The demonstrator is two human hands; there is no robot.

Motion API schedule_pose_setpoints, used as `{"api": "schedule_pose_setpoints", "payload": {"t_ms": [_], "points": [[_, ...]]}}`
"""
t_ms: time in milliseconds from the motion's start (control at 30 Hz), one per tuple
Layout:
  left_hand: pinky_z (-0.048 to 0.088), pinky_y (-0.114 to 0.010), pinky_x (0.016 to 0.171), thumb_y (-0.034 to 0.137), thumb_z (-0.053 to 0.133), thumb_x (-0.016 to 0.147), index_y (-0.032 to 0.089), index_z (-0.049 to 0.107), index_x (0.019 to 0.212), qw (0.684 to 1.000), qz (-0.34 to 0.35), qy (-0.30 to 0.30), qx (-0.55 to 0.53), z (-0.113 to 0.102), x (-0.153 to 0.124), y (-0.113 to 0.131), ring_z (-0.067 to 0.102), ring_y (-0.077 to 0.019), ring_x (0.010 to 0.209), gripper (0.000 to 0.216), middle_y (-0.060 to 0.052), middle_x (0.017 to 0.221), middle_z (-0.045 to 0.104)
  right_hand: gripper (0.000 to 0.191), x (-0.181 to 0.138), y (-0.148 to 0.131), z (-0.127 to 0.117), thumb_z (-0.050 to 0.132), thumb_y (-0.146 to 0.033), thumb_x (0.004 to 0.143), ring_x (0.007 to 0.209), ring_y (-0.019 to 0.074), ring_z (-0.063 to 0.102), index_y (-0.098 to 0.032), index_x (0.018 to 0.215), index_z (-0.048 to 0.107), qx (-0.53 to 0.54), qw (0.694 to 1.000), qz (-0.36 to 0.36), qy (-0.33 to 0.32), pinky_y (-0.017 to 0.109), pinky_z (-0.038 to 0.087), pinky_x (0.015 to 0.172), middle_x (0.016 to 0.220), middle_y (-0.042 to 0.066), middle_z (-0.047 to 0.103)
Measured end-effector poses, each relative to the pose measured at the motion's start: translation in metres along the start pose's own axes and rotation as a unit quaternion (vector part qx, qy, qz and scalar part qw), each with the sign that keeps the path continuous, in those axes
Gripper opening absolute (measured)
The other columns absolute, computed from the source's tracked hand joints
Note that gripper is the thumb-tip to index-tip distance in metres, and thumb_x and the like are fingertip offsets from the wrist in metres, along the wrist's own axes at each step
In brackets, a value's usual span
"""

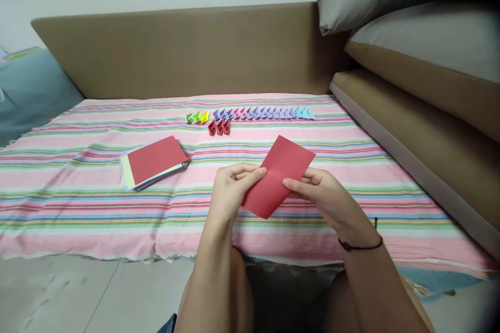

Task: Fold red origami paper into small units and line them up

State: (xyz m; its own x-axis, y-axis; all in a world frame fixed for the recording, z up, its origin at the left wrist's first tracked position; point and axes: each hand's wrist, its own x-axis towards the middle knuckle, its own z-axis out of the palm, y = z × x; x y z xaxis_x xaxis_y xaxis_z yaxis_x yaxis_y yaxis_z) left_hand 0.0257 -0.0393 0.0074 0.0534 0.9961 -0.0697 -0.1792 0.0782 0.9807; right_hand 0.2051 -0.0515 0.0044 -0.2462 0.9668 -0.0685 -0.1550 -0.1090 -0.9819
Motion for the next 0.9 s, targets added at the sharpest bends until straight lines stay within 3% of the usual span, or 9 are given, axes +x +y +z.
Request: {"api": "schedule_pose_setpoints", "payload": {"t_ms": [200, 400, 533, 600, 667, 767, 900], "points": [[0.046, -0.022, 0.054, 0.035, 0.078, 0.062, 0.014, 0.072, 0.074, 1.0, -0.001, 0.023, 0.006, 0.002, 0.002, -0.002, 0.064, -0.015, 0.058, 0.024, -0.005, 0.067, 0.073, 0.026, 0.006, 0.01, 0.005, 0.075, -0.037, 0.067, 0.084, 0.0227, 0.068, -0.016, 0.083, 0.073, -0.002, 0.998, -0.026, 0.06, 0.035, 0.054, 0.079, 0.085, 0.006, 0.074], [0.044, -0.02, 0.05, 0.033, 0.08, 0.058, 0.013, 0.072, 0.071, 0.999, -0.027, 0.026, 0.031, -0.004, 0.012, -0.009, 0.061, -0.0133, 0.055, 0.025, -0.006, 0.065, 0.071, 0.031, 0.013, 0.019, -0.003, 0.076, -0.044, 0.063, 0.074, 0.0192, 0.068, -0.016, 0.073, 0.07, 0.0, 0.998, 0.014, 0.06, 0.033, 0.054, 0.078, 0.078, 0.005, 0.073], [0.038, -0.02, 0.044, 0.034, 0.078, 0.056, 0.012, 0.071, 0.064, 0.992, -0.069, 0.033, 0.098, -0.011, 0.023, -0.023, 0.055, -0.0114, 0.048, 0.024, -0.005, 0.058, 0.067, 0.03, 0.02, 0.034, -0.017, 0.076, -0.04, 0.064, 0.069, 0.0184, 0.065, -0.015, 0.074, 0.065, -0.097, 0.989, 0.047, 0.101, 0.03, 0.052, 0.064, 0.069, 0.005, 0.069], [0.038, -0.02, 0.044, 0.032, 0.076, 0.056, 0.012, 0.071, 0.061, 0.984, -0.091, 0.031, 0.149, -0.015, 0.029, -0.033, 0.054, -0.0114, 0.048, 0.021, -0.005, 0.057, 0.066, 0.03, 0.021, 0.042, -0.022, 0.073, -0.037, 0.067, 0.066, 0.0176, 0.063, -0.016, 0.085, 0.063, -0.188, 0.965, 0.009, 0.183, 0.029, 0.049, 0.059, 0.069, 0.003, 0.067], [0.037, -0.021, 0.043, 0.027, 0.075, 0.054, 0.011, 0.071, 0.059, 0.977, -0.111, 0.03, 0.179, -0.018, 0.035, -0.045, 0.053, -0.0115, 0.046, 0.017, -0.004, 0.053, 0.064, 0.022, 0.019, 0.047, -0.023, 0.068, -0.033, 0.072, 0.065, 0.0167, 0.06, -0.016, 0.084, 0.063, -0.272, 0.936, -0.045, 0.22, 0.029, 0.047, 0.06, 0.071, 0.003, 0.066], [0.033, -0.02, 0.04, 0.02, 0.074, 0.052, 0.011, 0.07, 0.055, 0.966, -0.139, 0.046, 0.214, -0.023, 0.042, -0.059, 0.048, -0.0099, 0.04, 0.01, -0.002, 0.044, 0.058, 0.011, 0.012, 0.056, -0.016, 0.061, -0.026, 0.077, 0.068, 0.0172, 0.06, -0.017, 0.074, 0.066, -0.345, 0.917, -0.102, 0.173, 0.03, 0.046, 0.064, 0.075, 0.004, 0.066], [0.031, -0.02, 0.039, 0.02, 0.072, 0.054, 0.011, 0.071, 0.057, 0.957, -0.161, 0.061, 0.235, -0.026, 0.046, -0.066, 0.045, -0.0089, 0.038, 0.01, 0.0, 0.041, 0.054, 0.015, 0.001, 0.075, -0.002, 0.055, -0.017, 0.08, 0.081, 0.0209, 0.06, -0.019, 0.079, 0.07, -0.414, 0.887, -0.168, 0.113, 0.036, 0.047, 0.074, 0.084, 0.006, 0.068]]}}
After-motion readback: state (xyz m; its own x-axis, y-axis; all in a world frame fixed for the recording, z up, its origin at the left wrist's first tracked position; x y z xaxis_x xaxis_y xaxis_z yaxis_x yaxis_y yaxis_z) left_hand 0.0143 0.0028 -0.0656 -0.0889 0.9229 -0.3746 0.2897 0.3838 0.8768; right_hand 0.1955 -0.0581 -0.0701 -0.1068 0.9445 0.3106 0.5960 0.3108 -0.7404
